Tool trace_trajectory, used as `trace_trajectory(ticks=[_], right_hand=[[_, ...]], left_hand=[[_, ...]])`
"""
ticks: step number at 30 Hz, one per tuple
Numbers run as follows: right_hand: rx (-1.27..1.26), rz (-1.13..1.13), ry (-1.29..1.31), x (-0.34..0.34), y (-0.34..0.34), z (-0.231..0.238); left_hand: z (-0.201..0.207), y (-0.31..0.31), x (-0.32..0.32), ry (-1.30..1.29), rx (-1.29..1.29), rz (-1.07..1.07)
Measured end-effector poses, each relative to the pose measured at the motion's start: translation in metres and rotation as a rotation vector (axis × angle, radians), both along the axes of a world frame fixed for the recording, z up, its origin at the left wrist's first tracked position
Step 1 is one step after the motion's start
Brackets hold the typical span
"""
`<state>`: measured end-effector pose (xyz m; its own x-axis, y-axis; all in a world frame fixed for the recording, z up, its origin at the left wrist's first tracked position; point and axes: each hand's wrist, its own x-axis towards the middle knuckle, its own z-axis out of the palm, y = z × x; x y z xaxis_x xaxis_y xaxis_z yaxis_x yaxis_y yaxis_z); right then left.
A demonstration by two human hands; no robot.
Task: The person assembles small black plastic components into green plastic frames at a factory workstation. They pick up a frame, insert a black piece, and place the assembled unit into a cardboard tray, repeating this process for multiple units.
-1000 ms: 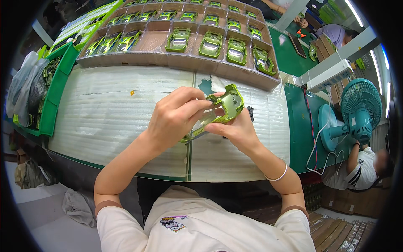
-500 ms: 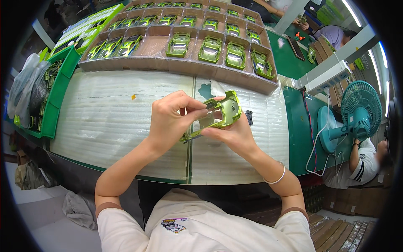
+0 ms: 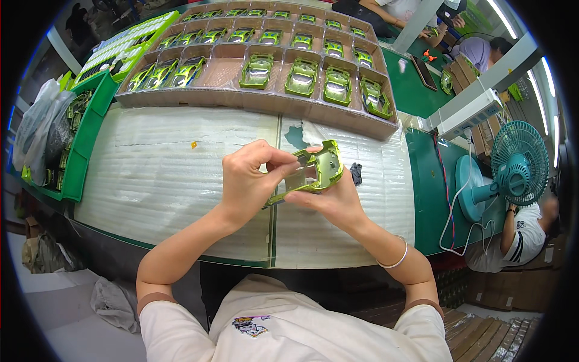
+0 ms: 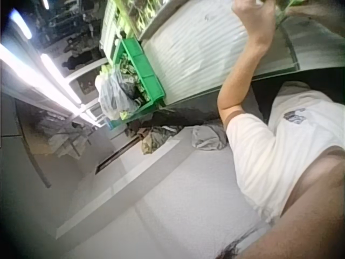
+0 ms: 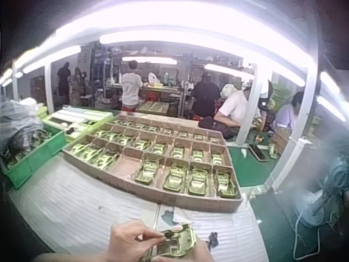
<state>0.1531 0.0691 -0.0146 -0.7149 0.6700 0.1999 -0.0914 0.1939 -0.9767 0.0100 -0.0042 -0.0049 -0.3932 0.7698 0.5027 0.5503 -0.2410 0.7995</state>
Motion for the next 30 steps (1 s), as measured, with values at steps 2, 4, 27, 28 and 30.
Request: trace_trajectory(ticks=[2, 4, 27, 28, 30], right_hand=[[0.026, -0.011, -0.027, 0.000, 0.000, 0.000], [0.083, -0.009, -0.056, 0.000, 0.001, -0.002], [0.816, 0.237, 0.732, 0.034, -0.003, 0.135], [0.872, 0.279, 0.762, 0.038, -0.011, 0.148], [0.937, 0.330, 0.787, 0.037, -0.028, 0.161]], left_hand=[[-0.003, 0.001, 0.000, 0.000, -0.009, -0.011], [-0.004, 0.001, 0.000, 0.022, -0.030, -0.024], [-0.045, 0.025, -0.053, -1.249, -0.002, -0.772], [-0.050, 0.030, -0.051, -1.242, -0.004, -0.807], [-0.049, 0.032, -0.056, -1.201, 0.013, -0.851]])
